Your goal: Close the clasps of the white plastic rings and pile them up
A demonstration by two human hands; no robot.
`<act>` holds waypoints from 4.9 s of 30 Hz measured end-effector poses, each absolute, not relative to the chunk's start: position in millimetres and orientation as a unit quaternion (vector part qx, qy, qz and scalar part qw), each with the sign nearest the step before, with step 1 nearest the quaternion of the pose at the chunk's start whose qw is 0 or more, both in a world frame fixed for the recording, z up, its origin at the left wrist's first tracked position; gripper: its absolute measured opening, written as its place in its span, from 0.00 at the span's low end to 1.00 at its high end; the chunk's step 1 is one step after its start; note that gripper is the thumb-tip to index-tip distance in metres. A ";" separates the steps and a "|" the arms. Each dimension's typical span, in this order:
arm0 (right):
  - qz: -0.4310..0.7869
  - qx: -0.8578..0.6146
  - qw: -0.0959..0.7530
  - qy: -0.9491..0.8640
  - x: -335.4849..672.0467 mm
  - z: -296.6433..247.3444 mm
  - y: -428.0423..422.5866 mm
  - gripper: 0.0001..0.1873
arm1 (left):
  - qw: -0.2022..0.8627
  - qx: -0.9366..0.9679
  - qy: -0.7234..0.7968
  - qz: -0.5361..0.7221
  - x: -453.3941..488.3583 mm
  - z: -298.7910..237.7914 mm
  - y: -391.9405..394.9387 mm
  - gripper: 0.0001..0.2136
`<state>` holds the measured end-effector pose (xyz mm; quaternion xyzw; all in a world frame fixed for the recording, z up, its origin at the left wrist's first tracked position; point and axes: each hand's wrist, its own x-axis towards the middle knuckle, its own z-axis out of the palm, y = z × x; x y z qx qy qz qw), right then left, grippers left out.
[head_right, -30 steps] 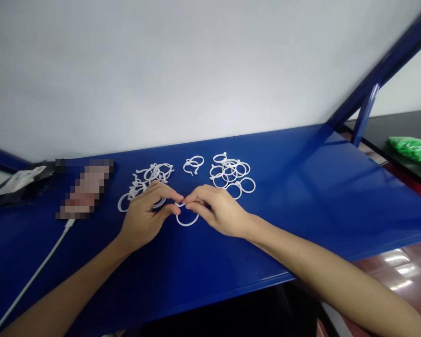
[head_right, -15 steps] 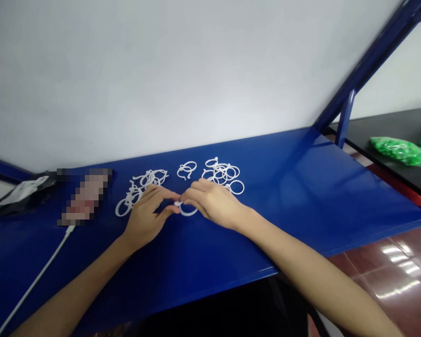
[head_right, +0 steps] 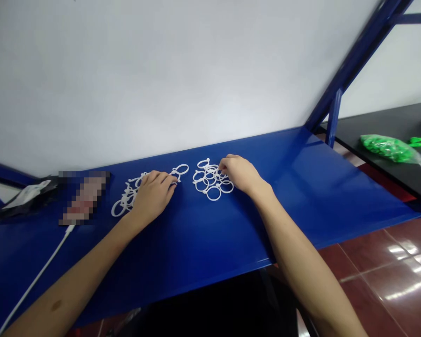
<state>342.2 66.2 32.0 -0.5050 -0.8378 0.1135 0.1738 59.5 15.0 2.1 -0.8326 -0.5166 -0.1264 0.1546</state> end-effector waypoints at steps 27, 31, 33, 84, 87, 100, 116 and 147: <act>0.239 -0.293 0.330 -0.865 257.0 14.5 -3.6 0.11 | -0.272 -0.727 -0.467 -0.424 51.8 15.6 -42.9 0.11; 0.304 -0.289 0.344 -0.840 256.3 13.9 -2.7 0.08 | -0.393 -0.681 -0.432 -0.441 54.4 19.4 -43.1 0.09; 0.339 -0.286 0.332 -0.833 255.8 15.1 -3.6 0.09 | -0.420 -0.673 -0.432 -0.429 54.8 20.2 -43.2 0.08; 0.015 -0.478 0.267 -0.837 286.7 23.3 91.9 0.10 | 0.117 -0.808 -0.528 -0.232 42.1 -12.5 -15.8 0.06; -0.005 -0.488 0.254 -0.835 287.3 18.6 91.7 0.11 | 0.104 -0.810 -0.528 -0.235 42.4 -9.5 -17.1 0.05; 0.167 -0.384 0.355 -0.836 270.7 26.6 10.5 0.12 | 0.146 -0.821 -0.417 -0.361 54.9 6.5 -31.1 0.05; 0.323 -0.340 0.350 -0.811 263.5 14.8 -6.9 0.10 | 0.050 -0.798 -0.430 -0.420 51.6 7.1 -34.4 0.07; 0.123 -0.627 0.213 -0.739 359.8 18.5 83.9 0.12 | 0.128 -0.748 -0.638 -0.131 19.9 1.7 -15.7 0.20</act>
